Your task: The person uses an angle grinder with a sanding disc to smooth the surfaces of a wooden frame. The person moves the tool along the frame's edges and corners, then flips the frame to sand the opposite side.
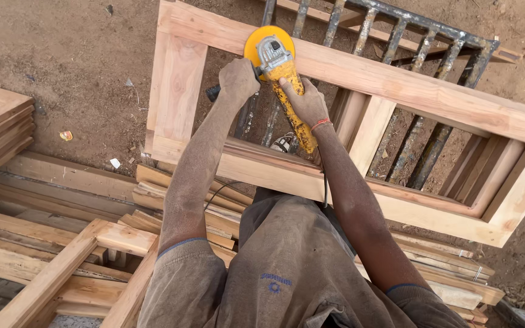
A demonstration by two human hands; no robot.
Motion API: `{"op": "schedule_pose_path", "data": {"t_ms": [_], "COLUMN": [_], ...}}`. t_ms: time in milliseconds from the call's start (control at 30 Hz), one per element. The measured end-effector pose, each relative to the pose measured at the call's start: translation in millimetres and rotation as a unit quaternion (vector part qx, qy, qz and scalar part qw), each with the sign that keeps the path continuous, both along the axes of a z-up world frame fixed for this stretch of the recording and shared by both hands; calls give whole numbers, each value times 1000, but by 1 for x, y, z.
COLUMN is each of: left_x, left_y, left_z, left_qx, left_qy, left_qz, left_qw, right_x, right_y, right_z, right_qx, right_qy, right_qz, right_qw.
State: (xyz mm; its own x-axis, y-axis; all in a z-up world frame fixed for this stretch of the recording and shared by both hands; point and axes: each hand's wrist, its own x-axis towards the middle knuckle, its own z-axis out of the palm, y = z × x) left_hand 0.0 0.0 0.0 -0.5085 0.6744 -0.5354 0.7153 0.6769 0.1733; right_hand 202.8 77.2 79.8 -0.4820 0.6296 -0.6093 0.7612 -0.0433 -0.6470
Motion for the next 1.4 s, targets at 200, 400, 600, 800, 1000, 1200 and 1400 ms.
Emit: {"op": "schedule_pose_path", "data": {"t_ms": [200, 400, 600, 800, 1000, 1200, 1400], "left_x": [-88, -143, -93, -115, -108, -144, -165], "left_y": [-67, -125, -152, -148, -116, -115, -86], "left_z": [45, 57, 67, 63, 43, 37, 36], "left_qx": [28, 47, 44, 103, 44, 29, 3], "left_qy": [9, 14, -32, -33, -19, -23, -26], "left_qz": [102, 144, 197, 174, 143, 119, 90], "left_qw": [994, 988, 979, 979, 989, 992, 996], "right_x": [-110, -181, -138, -172, -139, -173, -181], "right_y": [-33, -63, -82, -71, -65, -66, -48], "right_z": [-5, -7, 11, -12, -13, -14, -12], "right_qx": [32, 31, -3, 29, 17, 43, 3], "right_qy": [22, -12, -59, -17, -59, -7, -12], "right_qz": [84, 169, 206, 171, 140, 120, 102], "right_qw": [996, 985, 977, 985, 988, 992, 995]}}
